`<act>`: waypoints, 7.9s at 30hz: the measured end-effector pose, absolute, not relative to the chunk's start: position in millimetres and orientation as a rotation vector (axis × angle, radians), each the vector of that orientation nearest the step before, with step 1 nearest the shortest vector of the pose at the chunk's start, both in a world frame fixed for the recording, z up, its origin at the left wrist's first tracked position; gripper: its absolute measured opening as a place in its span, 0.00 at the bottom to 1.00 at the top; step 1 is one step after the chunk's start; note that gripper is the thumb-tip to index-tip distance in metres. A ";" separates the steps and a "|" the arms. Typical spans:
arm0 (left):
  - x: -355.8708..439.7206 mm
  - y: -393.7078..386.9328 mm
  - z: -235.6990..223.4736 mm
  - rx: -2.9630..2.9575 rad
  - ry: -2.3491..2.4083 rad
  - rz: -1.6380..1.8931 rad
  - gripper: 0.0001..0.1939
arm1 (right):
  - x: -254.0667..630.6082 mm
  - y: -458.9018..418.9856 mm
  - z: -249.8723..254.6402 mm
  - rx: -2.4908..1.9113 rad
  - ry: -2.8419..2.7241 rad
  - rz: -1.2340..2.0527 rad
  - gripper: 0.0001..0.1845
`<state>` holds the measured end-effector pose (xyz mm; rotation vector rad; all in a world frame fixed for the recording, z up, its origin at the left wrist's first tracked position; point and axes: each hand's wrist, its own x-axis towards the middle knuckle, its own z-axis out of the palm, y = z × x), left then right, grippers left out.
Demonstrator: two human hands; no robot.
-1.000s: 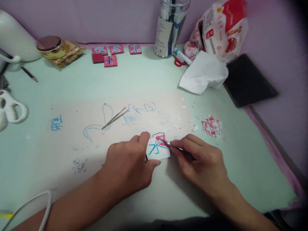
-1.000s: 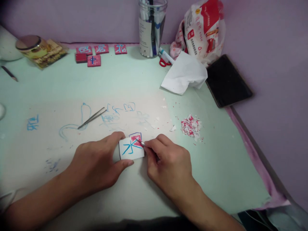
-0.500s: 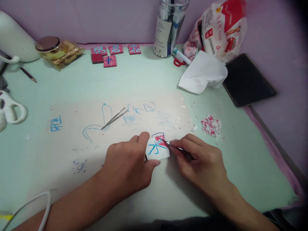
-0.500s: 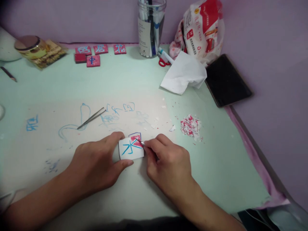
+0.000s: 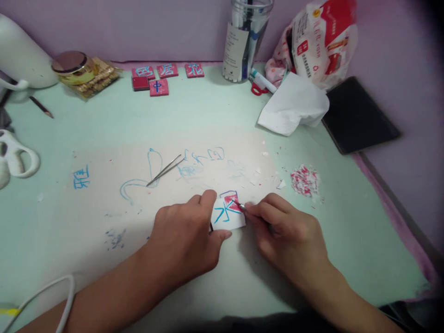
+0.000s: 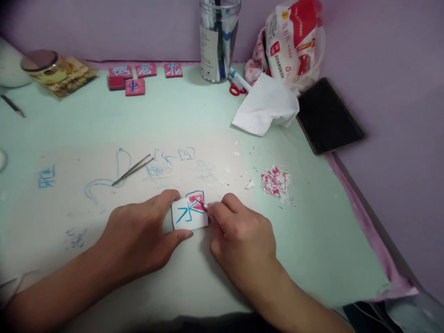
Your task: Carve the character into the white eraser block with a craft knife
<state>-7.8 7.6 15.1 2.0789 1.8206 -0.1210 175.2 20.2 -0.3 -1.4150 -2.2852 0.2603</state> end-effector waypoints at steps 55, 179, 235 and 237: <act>-9.5 7.8 18.0 2.082 1.791 -0.114 0.18 | 167.9 23.7 6.8 -1.437 -2.477 -0.085 0.16; -0.6 14.5 28.2 1.954 1.820 -0.395 0.15 | 197.9 36.2 -11.6 -1.139 -2.342 0.512 0.12; -9.7 8.3 14.0 2.122 1.734 -0.021 0.13 | 171.9 64.9 1.5 -1.361 -2.559 0.699 0.07; -9.7 8.3 13.7 2.126 1.737 -0.019 0.13 | 170.7 64.0 2.4 -1.375 -2.583 0.674 0.08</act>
